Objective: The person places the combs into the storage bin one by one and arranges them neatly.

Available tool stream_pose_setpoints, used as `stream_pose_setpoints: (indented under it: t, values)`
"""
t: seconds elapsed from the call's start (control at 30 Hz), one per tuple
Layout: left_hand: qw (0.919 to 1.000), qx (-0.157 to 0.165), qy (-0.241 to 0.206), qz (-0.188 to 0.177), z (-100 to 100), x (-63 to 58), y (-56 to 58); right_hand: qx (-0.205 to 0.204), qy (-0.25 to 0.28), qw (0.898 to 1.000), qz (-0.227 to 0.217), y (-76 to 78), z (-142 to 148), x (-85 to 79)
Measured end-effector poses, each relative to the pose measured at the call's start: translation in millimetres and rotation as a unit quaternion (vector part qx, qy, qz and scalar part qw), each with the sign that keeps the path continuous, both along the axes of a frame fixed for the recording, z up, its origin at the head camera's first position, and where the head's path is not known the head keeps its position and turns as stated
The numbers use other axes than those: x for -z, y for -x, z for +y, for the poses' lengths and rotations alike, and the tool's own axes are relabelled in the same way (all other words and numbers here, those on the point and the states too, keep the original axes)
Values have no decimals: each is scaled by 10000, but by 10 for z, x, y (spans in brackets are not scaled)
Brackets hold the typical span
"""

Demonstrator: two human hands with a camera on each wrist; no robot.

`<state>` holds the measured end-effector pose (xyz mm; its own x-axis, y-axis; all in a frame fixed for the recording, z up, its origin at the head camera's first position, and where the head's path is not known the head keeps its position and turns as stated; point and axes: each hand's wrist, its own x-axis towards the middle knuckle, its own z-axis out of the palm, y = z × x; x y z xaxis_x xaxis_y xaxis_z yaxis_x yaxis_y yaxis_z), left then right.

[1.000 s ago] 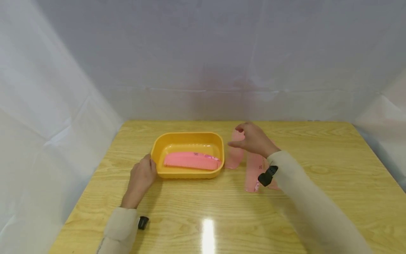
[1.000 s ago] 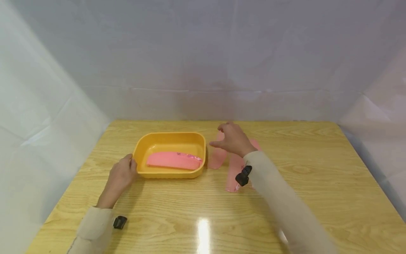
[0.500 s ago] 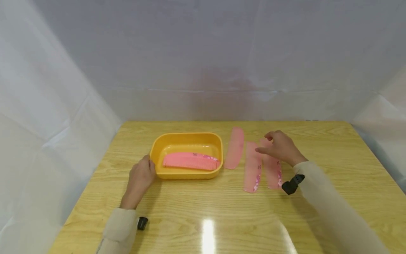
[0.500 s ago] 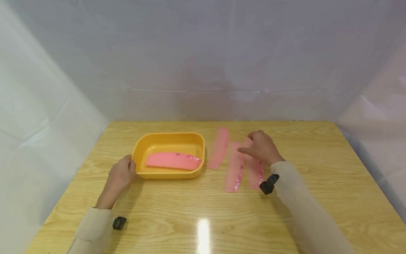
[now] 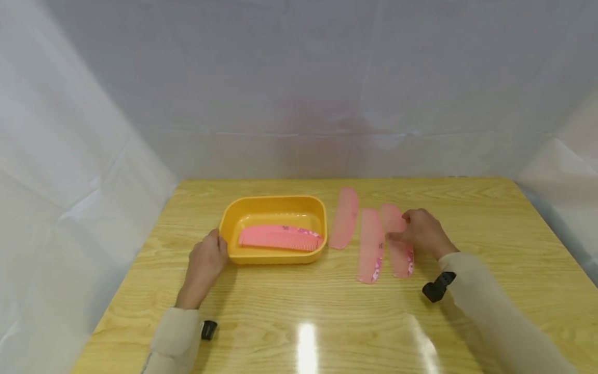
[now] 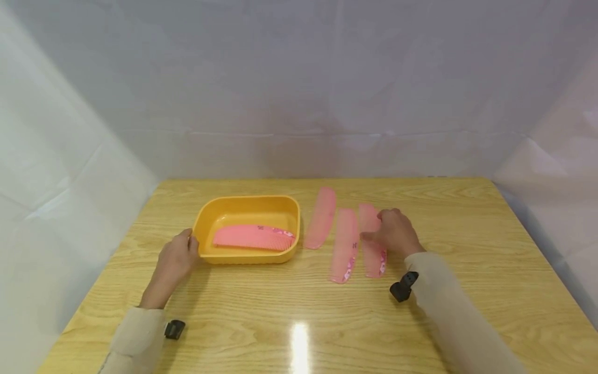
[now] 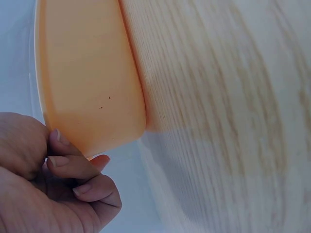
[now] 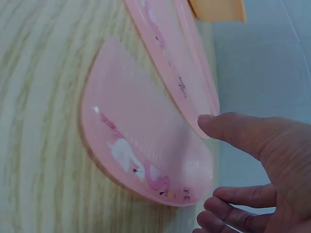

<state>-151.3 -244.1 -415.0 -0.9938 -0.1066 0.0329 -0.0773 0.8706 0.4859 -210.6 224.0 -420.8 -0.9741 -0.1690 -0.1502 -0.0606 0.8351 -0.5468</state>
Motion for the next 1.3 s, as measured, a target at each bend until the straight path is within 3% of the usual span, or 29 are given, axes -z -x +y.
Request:
stream_pose_setpoints:
  t: [0.5, 0.87, 1.3]
  values:
    - [10000, 49, -7, 18, -1, -3, -3, 95, -154, 9998, 66, -48, -33, 63]
    - [10000, 60, -13, 21, -9, -5, -3, 79, -34, 9996, 279, -52, 87, 81]
    - [10000, 57, -33, -26, -3, -2, 1, -120, -30, 9998, 135, -29, 267, 58]
